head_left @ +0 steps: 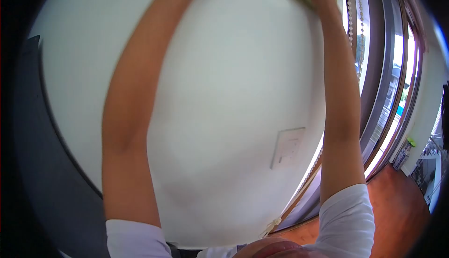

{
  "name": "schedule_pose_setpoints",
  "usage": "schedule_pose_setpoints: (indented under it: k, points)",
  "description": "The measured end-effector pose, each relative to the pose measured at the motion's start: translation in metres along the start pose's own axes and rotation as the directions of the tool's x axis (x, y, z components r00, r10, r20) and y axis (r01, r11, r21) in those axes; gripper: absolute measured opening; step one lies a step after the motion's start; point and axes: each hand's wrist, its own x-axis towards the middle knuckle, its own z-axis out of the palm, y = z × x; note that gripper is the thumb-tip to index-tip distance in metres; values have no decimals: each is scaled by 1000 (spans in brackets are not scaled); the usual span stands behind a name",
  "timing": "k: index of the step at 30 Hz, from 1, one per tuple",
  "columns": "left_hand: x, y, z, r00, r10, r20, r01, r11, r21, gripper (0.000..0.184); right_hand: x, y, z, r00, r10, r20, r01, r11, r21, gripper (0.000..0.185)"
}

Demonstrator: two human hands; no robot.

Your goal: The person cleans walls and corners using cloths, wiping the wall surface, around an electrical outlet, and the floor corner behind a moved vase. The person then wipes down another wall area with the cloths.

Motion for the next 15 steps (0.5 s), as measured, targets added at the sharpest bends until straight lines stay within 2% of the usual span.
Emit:
schedule_pose_setpoints:
  k: [1,2,3,4,5,6,7,9,10,11,12,13,14,15]
  points:
    - [-22,18,-1,999,2,-48,-6,997,-83,31,-33,-16,-30,997,-22,79,24,1000,-20,52]
    - [-45,24,1,996,76,-51,-81,991,-103,29,-56,-29,-49,971,-5,239,21,998,-62,57]
    - [-71,38,-2,987,150,-59,-156,980,-122,29,-94,-26,-71,979,-201,39,194,971,142,57]
    - [-104,66,-17,982,179,-64,-185,975,-119,29,-127,-47,-107,978,-112,178,95,990,100,60]
    - [-141,99,-38,976,208,-67,-215,970,-115,29,-157,-60,-138,947,-85,309,45,990,135,73]
    - [-184,115,-50,981,177,81,-156,965,-212,26,-185,-77,-150,894,-51,444,-20,988,153,77]
    - [-211,132,-63,962,153,225,-82,952,-294,24,-206,-79,-163,861,-79,503,-5,987,163,79]
    - [-210,111,-57,970,192,147,-139,940,-312,28,-225,-77,-178,775,-145,616,38,982,184,81]
    - [-206,103,-57,970,213,119,-161,926,-342,31,-183,-74,-169,786,-192,588,108,978,176,82]
    - [-179,93,-49,985,147,90,-117,954,-277,31,-161,-71,-153,824,-191,534,141,981,132,85]
    - [-150,75,-48,985,167,47,-156,971,-184,31,-137,-71,-137,874,-171,455,126,984,129,84]
    - [-120,59,-45,986,169,9,-165,974,-156,29,-114,-72,-118,913,-142,384,118,989,86,73]
    - [-88,52,-48,955,33,295,28,979,-200,19,-94,-64,-97,921,-103,376,98,995,34,70]
    - [-67,45,-51,992,91,84,-83,992,-90,29,-59,-106,-123,909,100,404,-75,994,-76,65]
